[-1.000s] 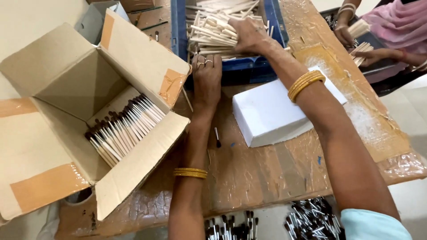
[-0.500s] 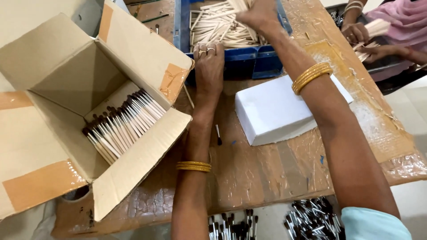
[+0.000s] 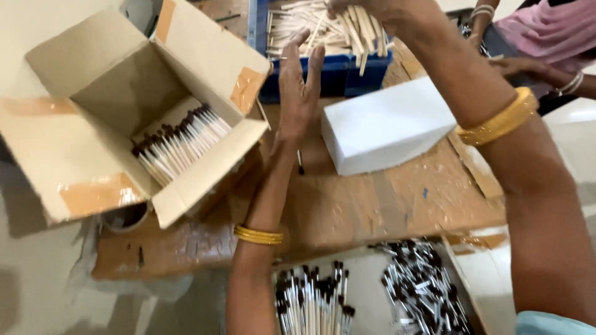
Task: Bundling and sorting wooden paintbrushes at a manufacturing table.
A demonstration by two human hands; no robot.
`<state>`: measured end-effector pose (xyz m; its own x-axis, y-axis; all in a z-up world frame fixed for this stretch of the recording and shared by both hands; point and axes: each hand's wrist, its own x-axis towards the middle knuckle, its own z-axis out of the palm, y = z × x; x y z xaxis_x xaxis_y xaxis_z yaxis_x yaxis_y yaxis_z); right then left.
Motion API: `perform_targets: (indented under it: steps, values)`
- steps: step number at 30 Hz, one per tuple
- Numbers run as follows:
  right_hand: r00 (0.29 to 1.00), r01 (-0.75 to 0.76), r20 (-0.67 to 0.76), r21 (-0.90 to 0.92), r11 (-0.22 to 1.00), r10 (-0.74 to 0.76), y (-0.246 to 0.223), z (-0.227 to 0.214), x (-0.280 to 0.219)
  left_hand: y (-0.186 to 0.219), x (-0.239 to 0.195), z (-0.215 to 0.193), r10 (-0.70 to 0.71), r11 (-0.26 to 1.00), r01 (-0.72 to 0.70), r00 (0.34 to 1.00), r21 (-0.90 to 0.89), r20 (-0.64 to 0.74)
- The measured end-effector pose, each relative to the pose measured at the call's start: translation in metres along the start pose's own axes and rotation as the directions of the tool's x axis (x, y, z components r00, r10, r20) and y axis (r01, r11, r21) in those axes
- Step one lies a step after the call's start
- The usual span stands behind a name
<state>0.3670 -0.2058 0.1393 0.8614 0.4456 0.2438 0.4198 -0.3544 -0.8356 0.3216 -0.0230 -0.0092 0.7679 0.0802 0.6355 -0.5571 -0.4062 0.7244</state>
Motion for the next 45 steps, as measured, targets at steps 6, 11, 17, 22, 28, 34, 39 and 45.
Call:
perform_targets:
  steps: [6,11,17,22,28,34,39,45]
  values:
    - [0.954,-0.261,0.256,0.444,0.857,0.158,0.022,0.045,-0.091,0.103,-0.105,-0.030,-0.065,0.752,0.253,0.948,-0.609,0.313]
    - [0.947,-0.317,0.109,0.481,0.818,0.303,-0.051,0.113,-0.176,0.120,-0.170,-0.059,-0.293,0.696,0.418,0.908,-0.584,0.300]
    - [0.961,-0.246,0.215,0.385,0.889,0.173,-0.016,0.173,-0.195,0.109,-0.177,-0.084,-0.461,0.551,0.475,0.859,-0.686,0.225]
    - [0.993,-0.029,0.119,0.217,0.976,0.003,0.040,0.204,-0.183,0.111,-0.178,-0.083,-0.418,0.624,0.391,0.898,-0.676,0.133]
    - [0.991,0.135,-0.034,0.395,0.909,-0.133,0.091,0.238,-0.189,0.093,-0.197,-0.064,-0.362,0.886,0.363,0.930,-0.290,0.058]
    - [0.999,0.019,0.031,0.277,0.961,-0.029,0.110,0.227,-0.209,0.105,-0.203,-0.052,-0.410,0.871,0.409,0.910,-0.272,0.057]
    - [0.991,0.130,0.007,0.232,0.964,-0.136,0.130,0.240,-0.223,0.103,-0.212,-0.044,-0.185,0.960,0.171,0.982,-0.222,-0.040]
    - [0.996,-0.052,0.082,0.296,0.954,0.029,0.121,0.231,-0.242,0.107,-0.216,-0.051,-0.230,0.891,0.260,0.965,-0.373,0.123]
